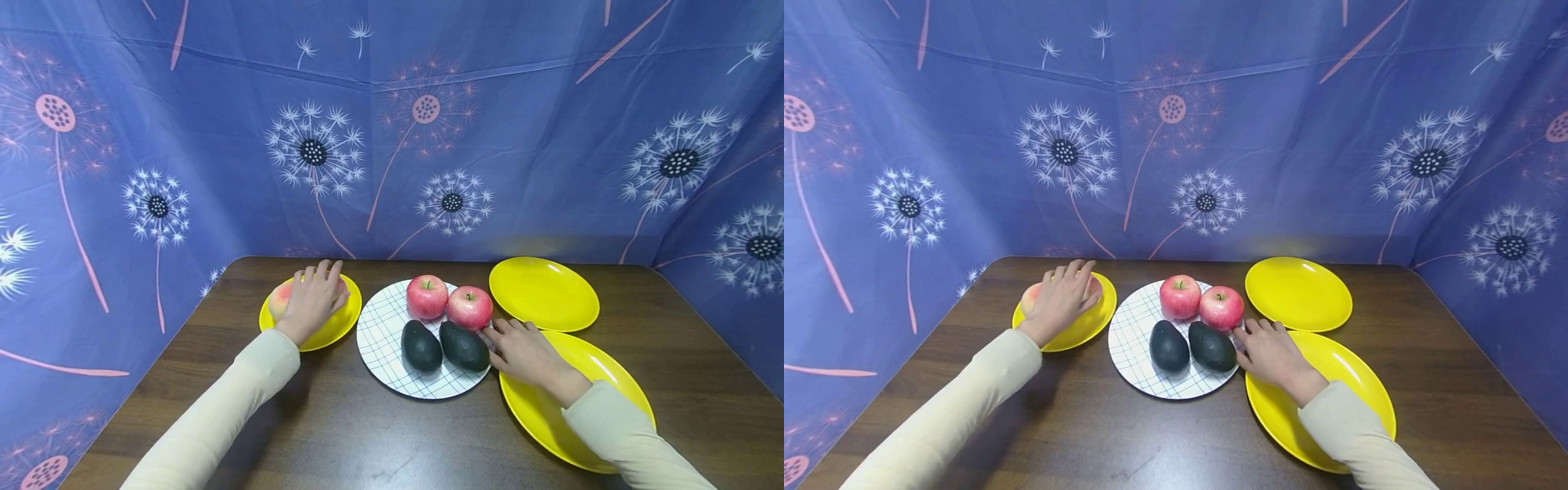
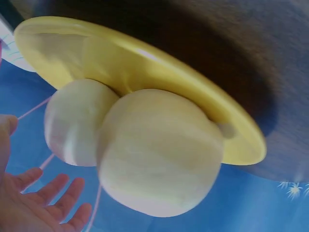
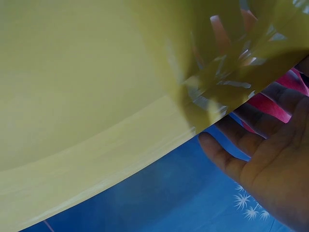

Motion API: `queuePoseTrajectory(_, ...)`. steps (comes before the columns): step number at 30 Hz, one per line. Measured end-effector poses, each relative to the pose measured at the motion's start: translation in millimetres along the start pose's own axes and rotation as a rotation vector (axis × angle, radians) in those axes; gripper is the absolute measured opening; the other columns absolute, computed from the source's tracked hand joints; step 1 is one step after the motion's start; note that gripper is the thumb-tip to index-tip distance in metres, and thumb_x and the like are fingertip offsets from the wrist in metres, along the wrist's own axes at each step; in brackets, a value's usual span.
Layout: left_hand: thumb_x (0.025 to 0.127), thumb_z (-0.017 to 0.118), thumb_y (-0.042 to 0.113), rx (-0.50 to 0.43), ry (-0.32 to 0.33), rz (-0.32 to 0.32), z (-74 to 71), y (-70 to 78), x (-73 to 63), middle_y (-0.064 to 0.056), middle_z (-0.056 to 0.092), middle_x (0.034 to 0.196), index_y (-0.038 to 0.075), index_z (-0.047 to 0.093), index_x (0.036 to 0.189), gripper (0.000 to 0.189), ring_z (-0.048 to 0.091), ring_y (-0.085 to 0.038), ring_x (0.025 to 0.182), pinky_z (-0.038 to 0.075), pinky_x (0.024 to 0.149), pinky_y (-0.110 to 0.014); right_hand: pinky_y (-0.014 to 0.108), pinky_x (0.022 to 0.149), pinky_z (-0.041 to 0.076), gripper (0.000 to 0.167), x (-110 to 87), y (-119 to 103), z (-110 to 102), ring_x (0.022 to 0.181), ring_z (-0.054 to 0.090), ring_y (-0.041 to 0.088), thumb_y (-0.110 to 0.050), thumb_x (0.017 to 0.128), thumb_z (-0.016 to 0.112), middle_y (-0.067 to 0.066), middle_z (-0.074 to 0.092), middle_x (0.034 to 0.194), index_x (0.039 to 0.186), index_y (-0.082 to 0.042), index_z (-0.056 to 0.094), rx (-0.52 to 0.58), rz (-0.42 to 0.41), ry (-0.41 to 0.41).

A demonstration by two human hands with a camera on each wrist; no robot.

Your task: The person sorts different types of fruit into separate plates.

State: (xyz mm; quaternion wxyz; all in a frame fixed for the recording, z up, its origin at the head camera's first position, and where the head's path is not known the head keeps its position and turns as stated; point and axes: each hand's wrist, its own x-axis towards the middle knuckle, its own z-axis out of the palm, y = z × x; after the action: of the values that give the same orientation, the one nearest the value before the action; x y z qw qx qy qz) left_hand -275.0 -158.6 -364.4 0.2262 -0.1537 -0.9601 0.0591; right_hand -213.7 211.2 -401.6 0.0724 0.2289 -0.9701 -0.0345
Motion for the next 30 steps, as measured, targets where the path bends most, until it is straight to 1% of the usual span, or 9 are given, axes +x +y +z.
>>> queuePoseTrajectory(2,0.087,0.053,0.04,0.005,0.014,0.015,-2.2,3.2,-0.3,-0.015,0.05,0.122,0.009,0.039,0.133,0.057,0.052,-0.036,0.1,0.04,0.086,-0.048,0.056,0.086,0.041,0.047,0.1,0,0,0.1,0.054,0.035,-0.035,0.08,0.062,0.016,0.057,0.115,0.12,-0.01,0.057,-0.001,0.0,-0.002)
queuePoseTrajectory(7,0.089,0.05,0.041,-0.004,0.006,0.04,-6.7,12.2,-1.5,-0.014,0.05,0.124,0.01,0.039,0.134,0.056,0.052,-0.034,0.103,0.04,0.09,-0.047,0.056,0.086,0.041,0.047,0.3,0,0,0.1,0.054,0.035,-0.036,0.081,0.062,0.015,0.057,0.114,0.12,-0.01,0.057,-0.002,-0.002,-0.002)
queuePoseTrajectory(12,0.087,0.052,0.04,-0.011,0.018,0.06,-7.3,22.6,-4.5,-0.013,0.052,0.123,0.011,0.042,0.132,0.054,0.054,-0.033,0.104,0.041,0.091,-0.045,0.056,0.086,0.041,0.047,0.3,1,0,0.1,0.053,0.035,-0.036,0.081,0.062,0.015,0.057,0.114,0.12,-0.01,0.057,-0.001,-0.007,0.0)
queuePoseTrajectory(15,0.085,0.055,0.039,-0.004,0.058,0.088,-5.4,28.2,-7.8,-0.013,0.055,0.12,0.011,0.045,0.128,0.053,0.056,-0.032,0.101,0.042,0.089,-0.044,0.056,0.086,0.041,0.047,0.4,2,0,0.1,0.054,0.035,-0.036,0.08,0.062,0.015,0.057,0.114,0.12,-0.01,0.057,-0.001,-0.011,0.004)
queuePoseTrajectory(19,0.084,0.058,0.037,-0.005,0.092,0.118,-2.6,34.2,-13.1,-0.012,0.057,0.117,0.01,0.048,0.125,0.05,0.058,-0.031,0.097,0.044,0.084,-0.043,0.056,0.085,0.041,0.047,0.6,2,0,0.1,0.054,0.034,-0.036,0.08,0.063,0.015,0.058,0.114,0.119,-0.01,0.058,0.001,-0.013,0.006)
queuePoseTrajectory(24,0.084,0.057,0.037,-0.016,0.062,0.133,0.3,40.9,-19.2,-0.012,0.058,0.118,0.011,0.049,0.124,0.048,0.057,-0.03,0.097,0.045,0.083,-0.042,0.055,0.084,0.041,0.045,0.3,3,-2,0.1,0.055,0.033,-0.034,0.079,0.063,0.013,0.059,0.113,0.118,-0.011,0.059,0.017,-0.007,0.007)
queuePoseTrajectory(30,0.085,0.056,0.036,-0.035,0.027,0.148,1.9,47.9,-27.5,-0.012,0.058,0.117,0.01,0.05,0.123,0.046,0.057,-0.03,0.099,0.045,0.083,-0.041,0.052,0.083,0.043,0.042,-0.2,4,-7,0.095,0.055,0.03,-0.033,0.078,0.065,0.01,0.061,0.108,0.115,-0.012,0.061,0.028,0.008,0.021)
